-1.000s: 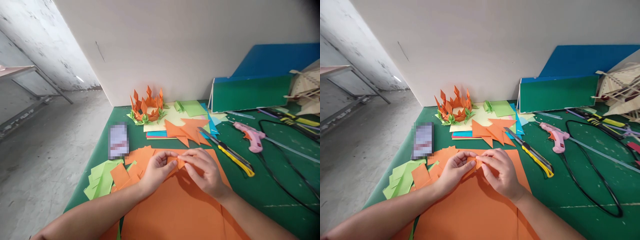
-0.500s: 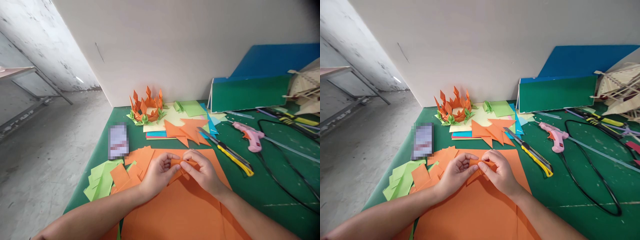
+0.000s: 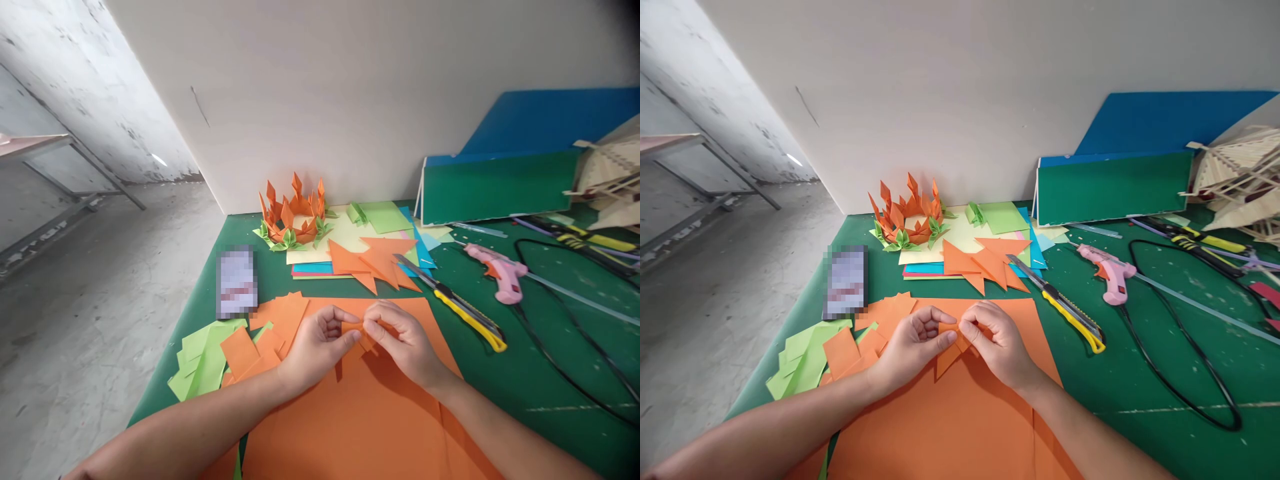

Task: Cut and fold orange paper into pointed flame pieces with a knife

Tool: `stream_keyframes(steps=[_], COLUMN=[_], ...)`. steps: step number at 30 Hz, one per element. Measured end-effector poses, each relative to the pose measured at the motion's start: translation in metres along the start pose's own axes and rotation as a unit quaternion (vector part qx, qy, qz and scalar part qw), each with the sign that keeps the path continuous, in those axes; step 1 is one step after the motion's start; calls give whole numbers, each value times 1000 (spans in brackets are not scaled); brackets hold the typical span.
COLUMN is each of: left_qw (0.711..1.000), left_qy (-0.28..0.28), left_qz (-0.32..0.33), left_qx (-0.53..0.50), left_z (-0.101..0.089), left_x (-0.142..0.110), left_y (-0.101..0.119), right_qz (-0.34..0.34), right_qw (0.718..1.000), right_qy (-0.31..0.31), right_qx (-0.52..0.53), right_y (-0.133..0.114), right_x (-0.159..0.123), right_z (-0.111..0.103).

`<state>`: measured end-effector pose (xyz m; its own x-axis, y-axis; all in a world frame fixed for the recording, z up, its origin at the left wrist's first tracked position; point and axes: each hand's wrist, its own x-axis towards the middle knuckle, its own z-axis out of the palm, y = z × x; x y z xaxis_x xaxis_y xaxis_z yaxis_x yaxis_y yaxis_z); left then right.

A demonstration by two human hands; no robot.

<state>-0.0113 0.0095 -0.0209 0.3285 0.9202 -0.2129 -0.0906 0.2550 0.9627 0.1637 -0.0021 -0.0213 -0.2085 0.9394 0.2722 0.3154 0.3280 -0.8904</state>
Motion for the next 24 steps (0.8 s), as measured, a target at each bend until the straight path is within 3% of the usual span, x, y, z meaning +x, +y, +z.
stream_keyframes(steps=[9,14,20,24], left_qw=[999,995,997,997], left_qy=[13,38,67,60], left_qz=[-28,-20,42,49], left_qx=[-36,-91,-25,-10], left_z=[-1,0,1,1], left_x=[1,1,2,2], left_y=[3,7,4,4], right_qz=[51,93,83,71], right_qw=[997,991,995,996], right_qy=[28,8,39,39], right_qx=[43,93,46,24], right_y=[4,2,-1,-3], right_x=[-1,-1,1,1], right_z=[-2,-2,1,2])
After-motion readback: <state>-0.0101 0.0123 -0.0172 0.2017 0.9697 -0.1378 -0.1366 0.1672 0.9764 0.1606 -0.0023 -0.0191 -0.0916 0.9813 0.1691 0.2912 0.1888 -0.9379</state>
